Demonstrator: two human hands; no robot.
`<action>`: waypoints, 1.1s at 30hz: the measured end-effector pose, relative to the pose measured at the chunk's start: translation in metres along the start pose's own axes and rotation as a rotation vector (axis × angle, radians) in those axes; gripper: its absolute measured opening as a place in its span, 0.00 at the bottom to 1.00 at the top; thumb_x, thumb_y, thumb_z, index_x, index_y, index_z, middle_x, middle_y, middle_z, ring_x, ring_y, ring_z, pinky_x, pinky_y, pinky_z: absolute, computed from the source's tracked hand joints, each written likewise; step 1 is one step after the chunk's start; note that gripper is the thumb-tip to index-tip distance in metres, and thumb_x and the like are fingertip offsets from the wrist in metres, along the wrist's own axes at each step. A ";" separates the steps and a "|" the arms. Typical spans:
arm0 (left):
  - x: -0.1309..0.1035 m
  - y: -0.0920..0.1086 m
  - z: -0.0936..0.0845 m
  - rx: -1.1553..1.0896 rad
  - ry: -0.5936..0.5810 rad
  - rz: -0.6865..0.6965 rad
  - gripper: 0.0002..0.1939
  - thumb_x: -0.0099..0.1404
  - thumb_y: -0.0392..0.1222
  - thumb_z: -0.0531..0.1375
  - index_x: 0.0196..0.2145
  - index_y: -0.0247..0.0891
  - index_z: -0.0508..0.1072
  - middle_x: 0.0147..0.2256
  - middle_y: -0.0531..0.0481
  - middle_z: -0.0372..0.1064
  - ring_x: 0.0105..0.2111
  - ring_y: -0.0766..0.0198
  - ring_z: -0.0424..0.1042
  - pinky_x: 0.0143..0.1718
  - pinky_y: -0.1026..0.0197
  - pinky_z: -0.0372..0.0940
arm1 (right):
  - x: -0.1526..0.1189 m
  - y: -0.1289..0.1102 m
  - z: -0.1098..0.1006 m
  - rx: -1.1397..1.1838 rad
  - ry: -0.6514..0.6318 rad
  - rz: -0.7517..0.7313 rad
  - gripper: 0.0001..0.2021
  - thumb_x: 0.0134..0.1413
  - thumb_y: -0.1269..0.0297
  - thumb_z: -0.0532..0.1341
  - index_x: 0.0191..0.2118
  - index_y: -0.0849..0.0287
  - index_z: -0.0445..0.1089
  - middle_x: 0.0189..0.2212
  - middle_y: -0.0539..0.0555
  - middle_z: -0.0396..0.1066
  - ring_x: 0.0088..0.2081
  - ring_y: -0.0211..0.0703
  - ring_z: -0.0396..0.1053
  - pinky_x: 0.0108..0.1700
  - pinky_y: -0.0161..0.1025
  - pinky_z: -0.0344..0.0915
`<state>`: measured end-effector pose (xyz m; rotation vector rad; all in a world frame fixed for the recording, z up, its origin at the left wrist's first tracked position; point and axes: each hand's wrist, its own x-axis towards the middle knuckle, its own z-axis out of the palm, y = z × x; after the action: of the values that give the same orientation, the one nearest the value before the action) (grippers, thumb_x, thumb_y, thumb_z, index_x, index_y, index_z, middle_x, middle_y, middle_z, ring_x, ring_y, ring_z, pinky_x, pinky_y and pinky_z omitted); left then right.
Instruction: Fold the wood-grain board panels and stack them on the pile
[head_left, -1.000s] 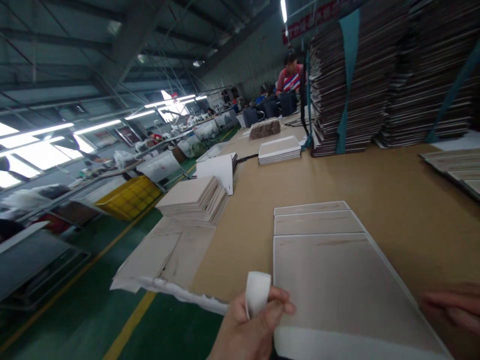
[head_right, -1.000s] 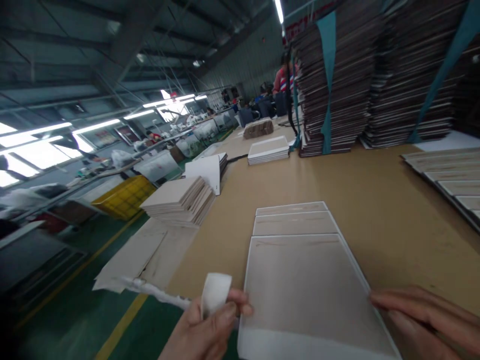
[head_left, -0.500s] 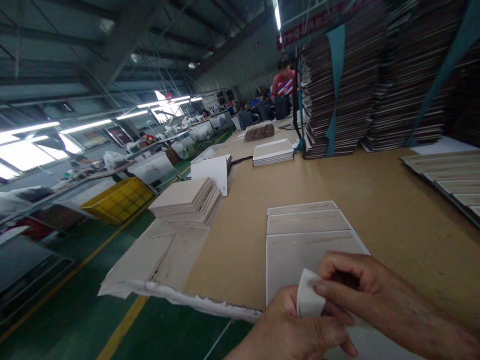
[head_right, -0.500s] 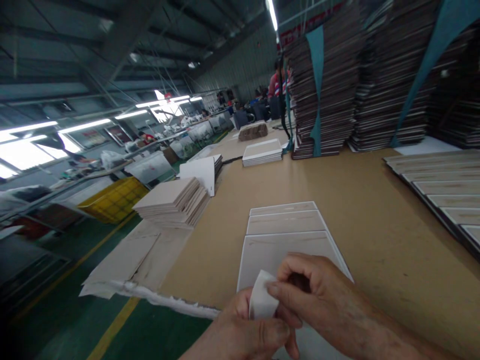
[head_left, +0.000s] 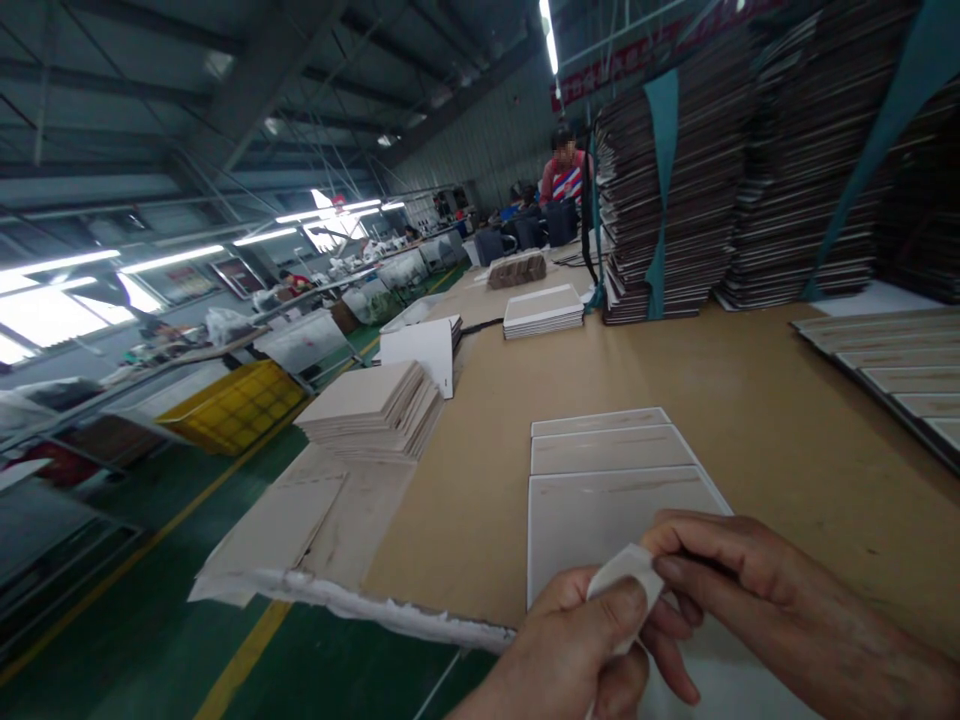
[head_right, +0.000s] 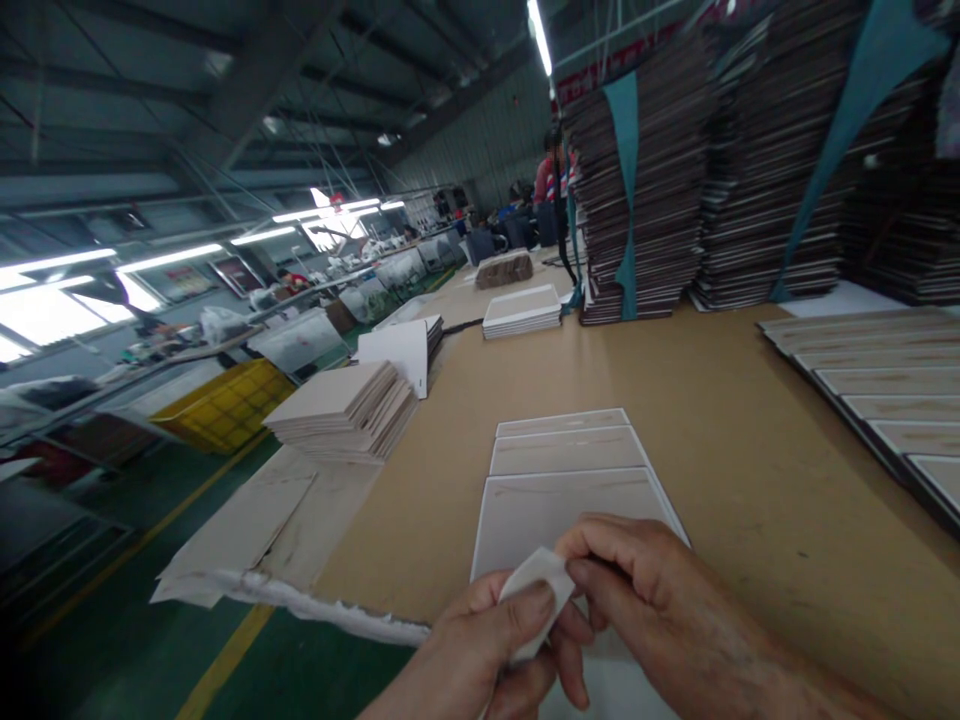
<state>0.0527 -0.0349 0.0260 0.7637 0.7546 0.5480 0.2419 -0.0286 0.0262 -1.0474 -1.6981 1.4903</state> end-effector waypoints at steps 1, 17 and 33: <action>0.000 0.000 0.000 0.004 -0.006 0.006 0.22 0.60 0.60 0.64 0.34 0.34 0.73 0.22 0.50 0.71 0.09 0.77 0.46 0.11 0.68 0.41 | 0.000 0.001 -0.001 0.024 0.014 0.010 0.19 0.69 0.50 0.53 0.31 0.56 0.69 0.24 0.48 0.67 0.28 0.37 0.66 0.35 0.35 0.63; 0.004 -0.001 0.000 0.086 -0.081 -0.020 0.24 0.60 0.57 0.62 0.37 0.30 0.76 0.23 0.49 0.73 0.09 0.76 0.48 0.09 0.65 0.37 | 0.009 -0.005 -0.013 0.306 -0.097 0.162 0.19 0.62 0.46 0.60 0.31 0.57 0.69 0.19 0.48 0.67 0.26 0.38 0.67 0.33 0.35 0.62; -0.008 0.008 -0.015 0.373 -0.197 -0.171 0.25 0.67 0.60 0.59 0.46 0.36 0.79 0.30 0.51 0.73 0.20 0.73 0.60 0.19 0.70 0.51 | 0.005 -0.008 -0.011 0.524 -0.098 0.406 0.10 0.37 0.58 0.65 0.24 0.60 0.73 0.17 0.54 0.69 0.21 0.41 0.67 0.24 0.33 0.52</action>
<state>0.0348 -0.0293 0.0284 1.0700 0.7383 0.1735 0.2476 -0.0198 0.0357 -1.0713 -1.0842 2.1244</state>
